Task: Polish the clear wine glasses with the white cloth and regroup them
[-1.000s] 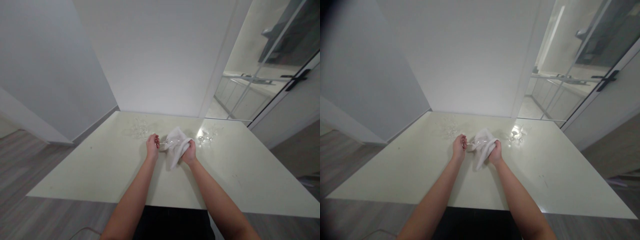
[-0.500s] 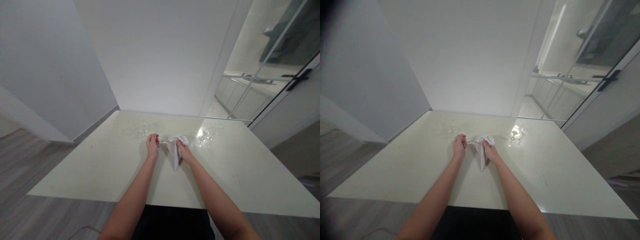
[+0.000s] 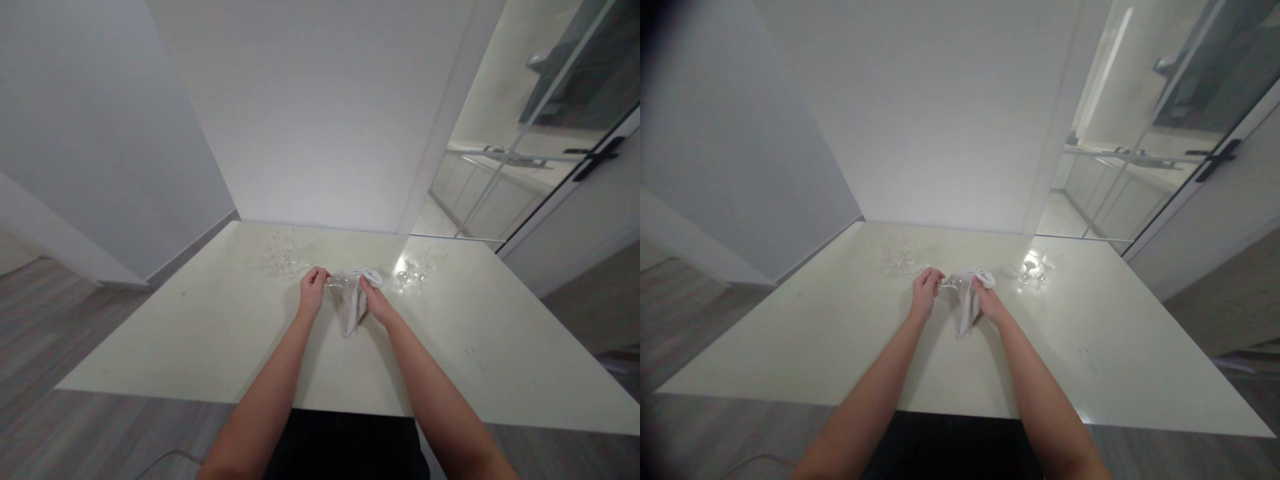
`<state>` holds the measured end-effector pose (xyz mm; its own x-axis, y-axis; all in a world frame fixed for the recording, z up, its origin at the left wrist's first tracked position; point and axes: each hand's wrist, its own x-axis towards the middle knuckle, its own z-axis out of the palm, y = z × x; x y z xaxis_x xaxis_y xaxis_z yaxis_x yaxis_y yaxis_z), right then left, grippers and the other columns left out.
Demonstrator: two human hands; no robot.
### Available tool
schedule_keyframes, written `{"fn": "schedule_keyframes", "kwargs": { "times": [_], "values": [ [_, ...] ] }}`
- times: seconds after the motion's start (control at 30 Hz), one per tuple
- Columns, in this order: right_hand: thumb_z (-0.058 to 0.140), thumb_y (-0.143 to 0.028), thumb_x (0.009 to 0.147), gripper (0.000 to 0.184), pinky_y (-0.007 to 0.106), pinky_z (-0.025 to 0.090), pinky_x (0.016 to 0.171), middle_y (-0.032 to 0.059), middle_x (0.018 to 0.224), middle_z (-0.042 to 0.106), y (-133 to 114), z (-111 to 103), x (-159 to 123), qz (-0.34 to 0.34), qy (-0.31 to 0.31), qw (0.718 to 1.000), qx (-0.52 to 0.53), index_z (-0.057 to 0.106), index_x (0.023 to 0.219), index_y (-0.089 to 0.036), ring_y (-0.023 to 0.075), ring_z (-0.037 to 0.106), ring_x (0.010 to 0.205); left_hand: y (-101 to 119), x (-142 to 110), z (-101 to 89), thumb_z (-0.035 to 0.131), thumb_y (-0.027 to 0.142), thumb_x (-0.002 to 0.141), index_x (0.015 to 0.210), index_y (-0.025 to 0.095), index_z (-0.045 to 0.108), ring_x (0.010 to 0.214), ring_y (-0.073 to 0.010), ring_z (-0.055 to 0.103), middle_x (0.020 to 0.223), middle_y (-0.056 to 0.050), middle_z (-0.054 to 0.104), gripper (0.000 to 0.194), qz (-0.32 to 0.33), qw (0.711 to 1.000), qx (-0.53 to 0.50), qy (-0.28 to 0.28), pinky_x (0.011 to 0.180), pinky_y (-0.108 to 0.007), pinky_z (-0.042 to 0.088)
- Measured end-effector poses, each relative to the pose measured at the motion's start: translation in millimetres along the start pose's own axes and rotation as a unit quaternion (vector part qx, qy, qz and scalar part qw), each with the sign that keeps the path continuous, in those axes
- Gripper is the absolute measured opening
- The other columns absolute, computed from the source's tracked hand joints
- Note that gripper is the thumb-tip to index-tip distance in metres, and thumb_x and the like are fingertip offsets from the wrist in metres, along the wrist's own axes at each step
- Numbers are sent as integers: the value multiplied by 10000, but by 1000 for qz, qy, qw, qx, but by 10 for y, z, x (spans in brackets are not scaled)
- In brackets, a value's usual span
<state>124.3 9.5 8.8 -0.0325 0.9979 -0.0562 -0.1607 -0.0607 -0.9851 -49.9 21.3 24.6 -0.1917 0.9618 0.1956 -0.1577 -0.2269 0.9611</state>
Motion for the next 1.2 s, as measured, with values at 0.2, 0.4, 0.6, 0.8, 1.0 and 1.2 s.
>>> {"fn": "schedule_keyframes", "kwargs": {
  "times": [0.2,0.4,0.6,0.8,1.0,1.2],
  "values": [
    [668,-522,733,371,416,344,1080,45,1016,726,-29,40,-14,19,7,998,52,708,922,-205,249,591,1131,5,-3,-12,621,385,749,592,164,605,433,-70,349,510,23,458,272,22,998,-14,55,407,-206,217],
    [763,-388,663,325,331,499,854,-10,911,735,40,37,32,10,-25,987,160,681,931,-222,192,670,877,8,-8,32,633,376,737,644,162,607,400,-51,310,501,47,426,235,-15,999,-44,16,390,-187,203],
    [745,-411,671,391,363,484,905,30,992,733,24,88,16,30,-15,984,173,677,992,-198,222,668,939,-19,-7,24,633,386,739,634,162,583,399,-48,318,499,50,430,252,-3,999,-40,17,394,-180,221],
    [588,-579,778,428,370,480,939,64,892,747,109,105,96,80,8,986,144,692,888,-178,231,687,921,-12,-5,-5,641,335,729,663,173,574,425,-61,365,520,41,476,188,19,997,-28,64,412,-180,242],
    [638,-496,774,355,378,511,894,50,912,745,76,67,64,72,-34,984,162,682,937,-183,224,695,882,-23,-33,14,646,310,724,671,175,583,439,-65,372,528,36,482,158,23,998,-31,49,421,-181,249],
    [665,-476,754,354,378,519,880,50,949,743,18,99,5,56,-45,981,183,680,962,-190,228,694,892,-36,-41,23,644,317,730,688,174,589,436,-66,367,527,36,485,159,24,999,-32,31,419,-182,242]
  ]
}}
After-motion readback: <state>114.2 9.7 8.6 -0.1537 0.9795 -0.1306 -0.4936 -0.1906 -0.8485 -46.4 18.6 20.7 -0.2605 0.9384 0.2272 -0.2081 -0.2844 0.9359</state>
